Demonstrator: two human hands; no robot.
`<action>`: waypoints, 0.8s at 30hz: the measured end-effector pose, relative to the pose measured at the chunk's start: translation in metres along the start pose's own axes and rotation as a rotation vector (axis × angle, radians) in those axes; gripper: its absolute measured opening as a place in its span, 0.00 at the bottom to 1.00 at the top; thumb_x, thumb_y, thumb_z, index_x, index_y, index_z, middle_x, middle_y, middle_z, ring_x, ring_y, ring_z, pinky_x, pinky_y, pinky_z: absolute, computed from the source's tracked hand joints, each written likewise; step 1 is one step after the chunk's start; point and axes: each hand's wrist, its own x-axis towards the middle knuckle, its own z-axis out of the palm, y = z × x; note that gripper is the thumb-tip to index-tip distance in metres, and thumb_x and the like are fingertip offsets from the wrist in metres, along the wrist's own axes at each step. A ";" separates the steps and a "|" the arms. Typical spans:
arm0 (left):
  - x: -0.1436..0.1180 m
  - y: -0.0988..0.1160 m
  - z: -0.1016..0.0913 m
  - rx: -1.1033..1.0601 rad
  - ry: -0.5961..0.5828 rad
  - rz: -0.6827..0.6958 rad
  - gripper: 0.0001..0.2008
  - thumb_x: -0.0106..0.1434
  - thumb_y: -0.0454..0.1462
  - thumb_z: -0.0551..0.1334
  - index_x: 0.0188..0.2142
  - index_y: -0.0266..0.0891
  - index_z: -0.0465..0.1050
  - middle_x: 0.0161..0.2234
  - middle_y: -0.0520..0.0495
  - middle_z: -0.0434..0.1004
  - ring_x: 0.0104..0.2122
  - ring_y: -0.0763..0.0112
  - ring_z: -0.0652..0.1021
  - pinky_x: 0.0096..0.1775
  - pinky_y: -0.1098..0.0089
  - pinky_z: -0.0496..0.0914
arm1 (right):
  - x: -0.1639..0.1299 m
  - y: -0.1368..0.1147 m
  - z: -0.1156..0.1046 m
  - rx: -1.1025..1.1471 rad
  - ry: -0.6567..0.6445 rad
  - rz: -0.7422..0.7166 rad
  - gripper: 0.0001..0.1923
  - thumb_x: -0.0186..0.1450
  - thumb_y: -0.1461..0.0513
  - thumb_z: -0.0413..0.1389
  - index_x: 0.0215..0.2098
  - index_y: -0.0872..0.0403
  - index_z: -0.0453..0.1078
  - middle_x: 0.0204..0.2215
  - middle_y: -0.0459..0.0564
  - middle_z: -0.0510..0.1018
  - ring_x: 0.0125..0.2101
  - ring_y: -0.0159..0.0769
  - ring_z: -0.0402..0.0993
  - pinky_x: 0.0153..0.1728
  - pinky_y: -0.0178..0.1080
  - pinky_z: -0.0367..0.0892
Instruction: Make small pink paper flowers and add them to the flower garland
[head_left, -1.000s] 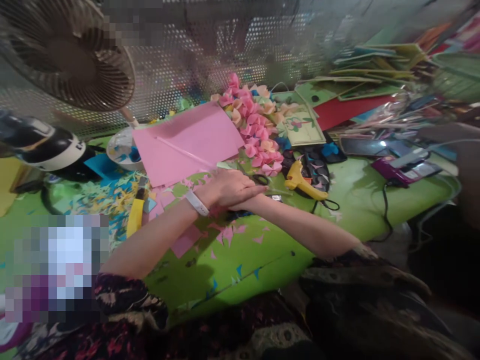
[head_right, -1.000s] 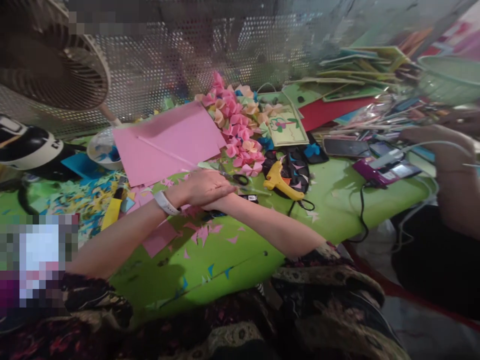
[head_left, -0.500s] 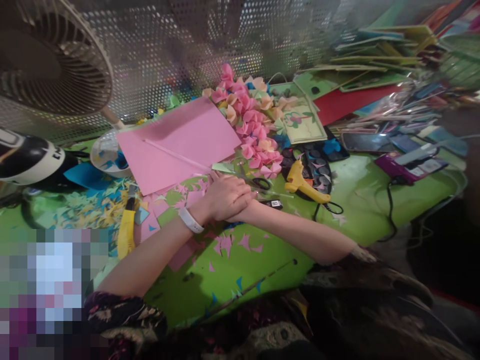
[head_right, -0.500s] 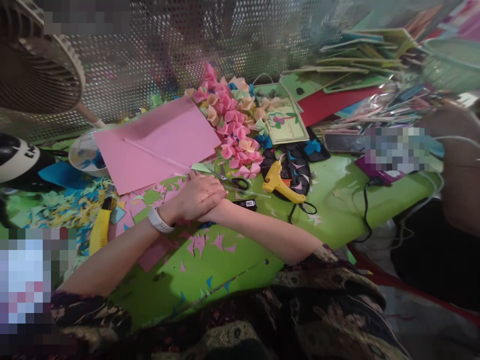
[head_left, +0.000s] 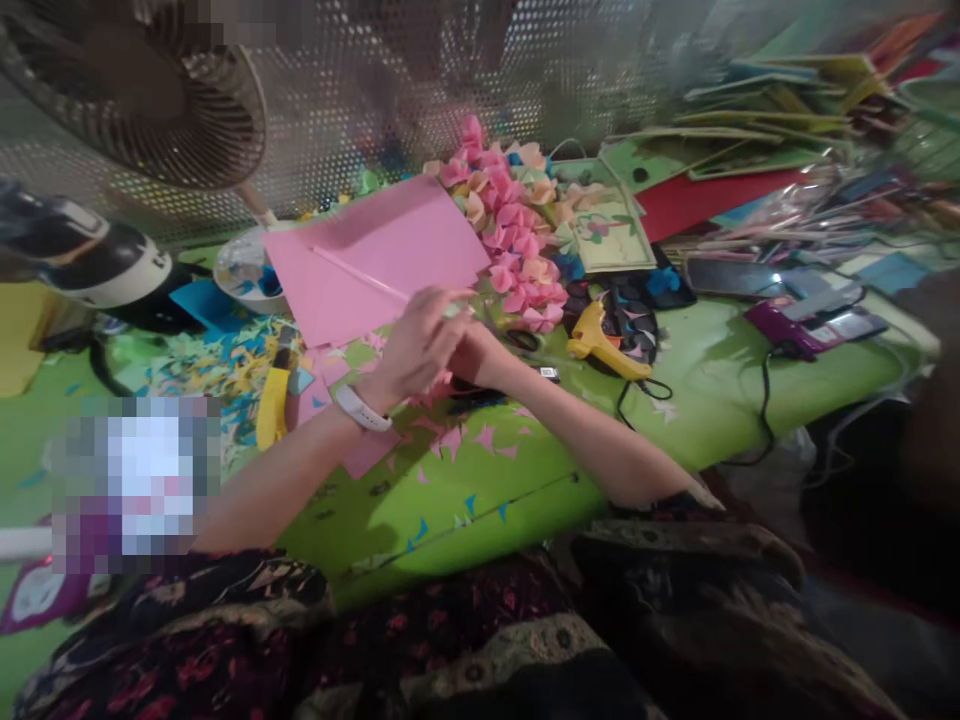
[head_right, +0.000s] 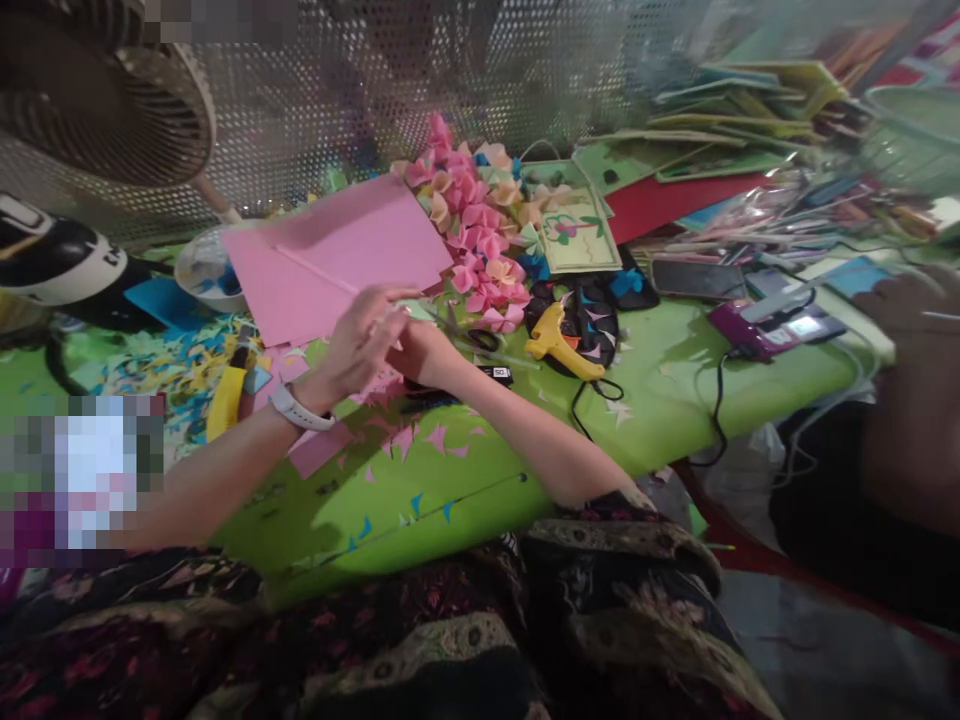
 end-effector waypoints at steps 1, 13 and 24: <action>-0.006 -0.004 -0.005 0.019 0.101 -0.083 0.15 0.69 0.39 0.53 0.49 0.37 0.72 0.52 0.39 0.75 0.54 0.60 0.73 0.57 0.58 0.66 | 0.000 -0.003 -0.006 0.030 0.015 -0.012 0.16 0.67 0.63 0.47 0.44 0.59 0.76 0.37 0.54 0.80 0.36 0.39 0.75 0.40 0.41 0.70; -0.042 0.003 -0.011 -0.348 -0.256 -0.787 0.12 0.62 0.36 0.62 0.45 0.35 0.73 0.30 0.45 0.79 0.28 0.67 0.79 0.32 0.66 0.73 | -0.031 -0.014 -0.079 -0.023 -0.221 -0.072 0.16 0.67 0.54 0.55 0.44 0.55 0.77 0.39 0.53 0.81 0.38 0.40 0.74 0.37 0.39 0.62; -0.045 -0.001 0.003 -0.616 -0.266 -0.946 0.19 0.51 0.36 0.75 0.39 0.35 0.71 0.32 0.47 0.81 0.25 0.72 0.79 0.29 0.69 0.75 | -0.044 -0.036 -0.079 -0.378 -0.375 -0.006 0.11 0.64 0.59 0.59 0.42 0.55 0.76 0.39 0.56 0.82 0.40 0.48 0.76 0.33 0.41 0.59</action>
